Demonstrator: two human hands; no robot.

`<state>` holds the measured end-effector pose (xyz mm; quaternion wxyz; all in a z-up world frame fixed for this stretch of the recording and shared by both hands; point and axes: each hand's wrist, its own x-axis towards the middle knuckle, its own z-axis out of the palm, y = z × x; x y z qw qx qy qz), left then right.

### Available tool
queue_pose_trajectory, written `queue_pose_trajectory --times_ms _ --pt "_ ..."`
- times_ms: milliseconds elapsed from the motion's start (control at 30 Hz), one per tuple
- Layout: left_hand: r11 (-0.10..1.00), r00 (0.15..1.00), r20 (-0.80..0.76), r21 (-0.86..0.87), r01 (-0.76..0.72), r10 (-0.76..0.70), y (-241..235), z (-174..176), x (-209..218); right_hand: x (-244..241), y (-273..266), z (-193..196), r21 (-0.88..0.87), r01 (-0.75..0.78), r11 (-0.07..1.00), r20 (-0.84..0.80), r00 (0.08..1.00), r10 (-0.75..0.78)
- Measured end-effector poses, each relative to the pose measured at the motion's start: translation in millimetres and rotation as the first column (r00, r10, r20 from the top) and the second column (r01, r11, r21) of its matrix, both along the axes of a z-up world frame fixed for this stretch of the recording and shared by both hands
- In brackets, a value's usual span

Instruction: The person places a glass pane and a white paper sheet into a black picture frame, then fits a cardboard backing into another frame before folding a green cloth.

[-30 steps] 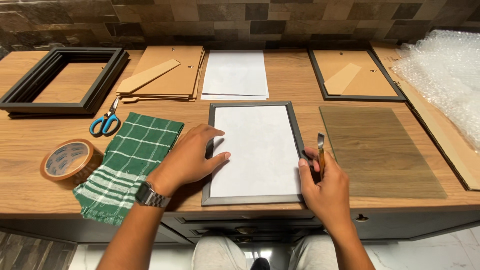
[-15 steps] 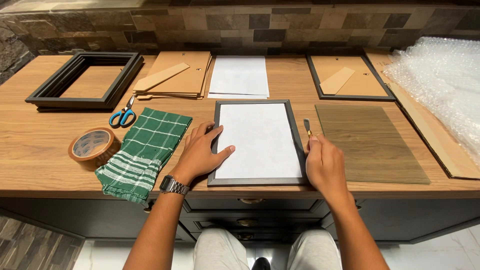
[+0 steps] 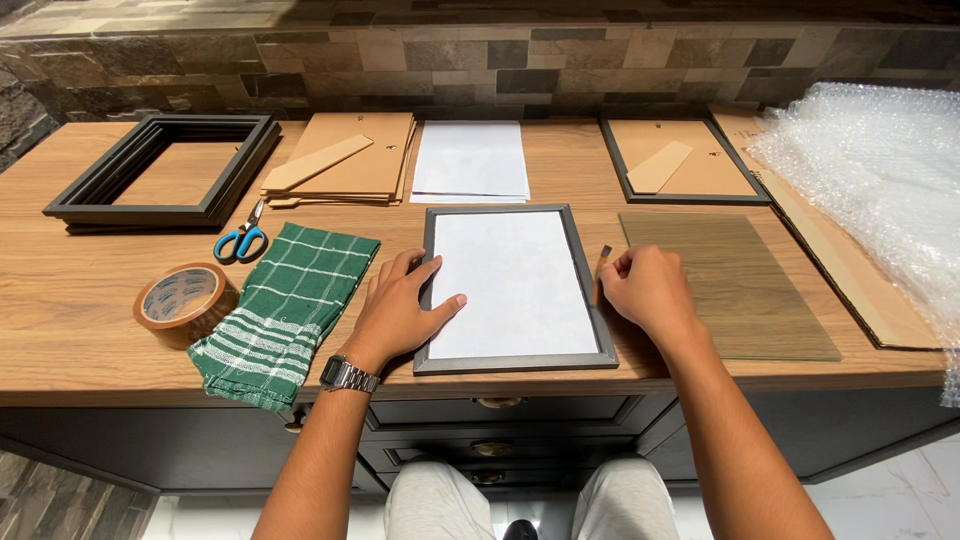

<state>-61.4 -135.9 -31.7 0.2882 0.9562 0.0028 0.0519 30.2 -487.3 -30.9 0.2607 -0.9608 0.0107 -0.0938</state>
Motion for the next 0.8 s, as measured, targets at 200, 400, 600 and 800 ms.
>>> queue_pose_trajectory --times_ms 200,400,600,800 --pt "1.0 1.0 -0.004 0.006 -0.008 0.008 -1.7 2.4 -1.4 -7.7 7.0 7.4 0.057 0.016 0.998 -0.061 0.998 -0.012" --pt "1.0 1.0 -0.012 0.006 -0.005 0.005 -2.4 4.0 -1.4 10.1 -4.3 -6.9 0.006 0.04 0.999 -0.032 0.999 -0.04" --pt "1.0 1.0 -0.021 0.002 -0.002 0.002 -2.3 6.8 -1.9 0.3 12.4 3.8 0.02 -0.085 0.996 0.137 0.987 0.081" --pt "1.0 1.0 -0.02 -0.002 0.013 -0.013 -1.2 2.3 0.0 -29.4 44.1 32.6 -0.262 -0.313 0.913 0.012 0.945 0.327"
